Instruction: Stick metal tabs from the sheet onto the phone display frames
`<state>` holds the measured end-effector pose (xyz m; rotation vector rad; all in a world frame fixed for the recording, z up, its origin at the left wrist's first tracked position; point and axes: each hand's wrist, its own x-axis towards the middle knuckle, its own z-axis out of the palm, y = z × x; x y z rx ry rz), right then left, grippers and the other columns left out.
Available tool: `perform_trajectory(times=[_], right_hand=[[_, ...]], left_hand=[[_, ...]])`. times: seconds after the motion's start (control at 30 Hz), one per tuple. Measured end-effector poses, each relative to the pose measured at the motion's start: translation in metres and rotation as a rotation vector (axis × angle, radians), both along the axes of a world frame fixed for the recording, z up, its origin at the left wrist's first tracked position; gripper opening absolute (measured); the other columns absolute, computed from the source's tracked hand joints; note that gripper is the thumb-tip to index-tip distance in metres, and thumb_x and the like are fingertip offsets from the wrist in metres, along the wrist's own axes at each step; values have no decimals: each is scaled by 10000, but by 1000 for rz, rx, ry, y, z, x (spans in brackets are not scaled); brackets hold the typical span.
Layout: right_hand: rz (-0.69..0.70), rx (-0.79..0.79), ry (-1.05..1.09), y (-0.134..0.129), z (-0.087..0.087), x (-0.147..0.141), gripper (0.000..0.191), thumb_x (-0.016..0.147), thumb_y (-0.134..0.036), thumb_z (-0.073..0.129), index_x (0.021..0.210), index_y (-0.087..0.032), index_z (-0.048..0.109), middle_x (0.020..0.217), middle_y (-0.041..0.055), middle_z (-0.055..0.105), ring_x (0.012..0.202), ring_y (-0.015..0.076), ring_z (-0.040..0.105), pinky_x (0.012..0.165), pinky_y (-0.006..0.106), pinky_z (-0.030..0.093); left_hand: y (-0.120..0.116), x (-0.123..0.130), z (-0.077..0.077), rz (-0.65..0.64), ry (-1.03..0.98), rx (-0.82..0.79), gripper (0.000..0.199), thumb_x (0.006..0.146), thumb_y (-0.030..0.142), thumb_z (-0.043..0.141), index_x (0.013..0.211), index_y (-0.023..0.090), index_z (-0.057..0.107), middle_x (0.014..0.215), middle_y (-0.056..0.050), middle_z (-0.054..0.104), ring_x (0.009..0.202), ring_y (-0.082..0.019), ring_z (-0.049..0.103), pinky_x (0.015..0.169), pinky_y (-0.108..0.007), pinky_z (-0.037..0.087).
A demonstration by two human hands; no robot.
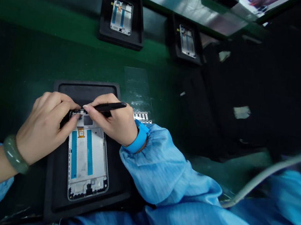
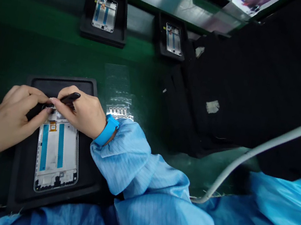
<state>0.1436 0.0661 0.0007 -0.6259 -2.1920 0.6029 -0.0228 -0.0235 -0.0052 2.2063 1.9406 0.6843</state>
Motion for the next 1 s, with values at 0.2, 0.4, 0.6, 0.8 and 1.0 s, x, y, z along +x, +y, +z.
perform_trajectory(times=[0.2, 0.4, 0.6, 0.8, 1.0], right_hand=[[-10, -25, -16, -1, -1, 0, 181, 856, -329, 590, 832, -150, 575, 789, -6, 649, 683, 74, 625, 621, 168, 465], [-10, -30, -3, 0, -1, 0, 143, 858, -289, 586, 832, -149, 571, 788, -8, 644, 687, 70, 619, 623, 166, 458], [-22, -38, -27, 0, -1, -1, 142, 856, -303, 587, 838, -164, 568, 792, -16, 644, 679, 72, 618, 611, 170, 462], [-15, -33, -31, 1, -2, -1, 159, 864, -319, 575, 845, -161, 570, 796, -13, 640, 676, 71, 612, 608, 168, 462], [-13, -42, -43, 0, -3, -2, 168, 867, -335, 569, 852, -168, 572, 801, -10, 641, 678, 76, 610, 624, 173, 468]], left_hand=[[4, 0, -3, 36, 2, 22, 104, 848, 282, 515, 882, 198, 568, 901, -55, 572, 900, -247, 549, 756, -409, 437], [6, 0, -3, 62, -8, 32, 109, 843, 294, 527, 845, 201, 583, 879, -48, 582, 874, -238, 554, 769, -418, 440], [8, 0, -2, 79, 8, 31, 123, 838, 301, 527, 803, 195, 578, 872, -51, 591, 850, -235, 548, 769, -424, 447], [8, 0, -3, 83, 19, 34, 119, 826, 301, 539, 796, 193, 579, 871, -53, 591, 851, -235, 547, 774, -421, 450], [9, 0, -3, 88, 34, 36, 110, 823, 298, 537, 796, 200, 579, 865, -52, 590, 849, -238, 545, 773, -419, 447]])
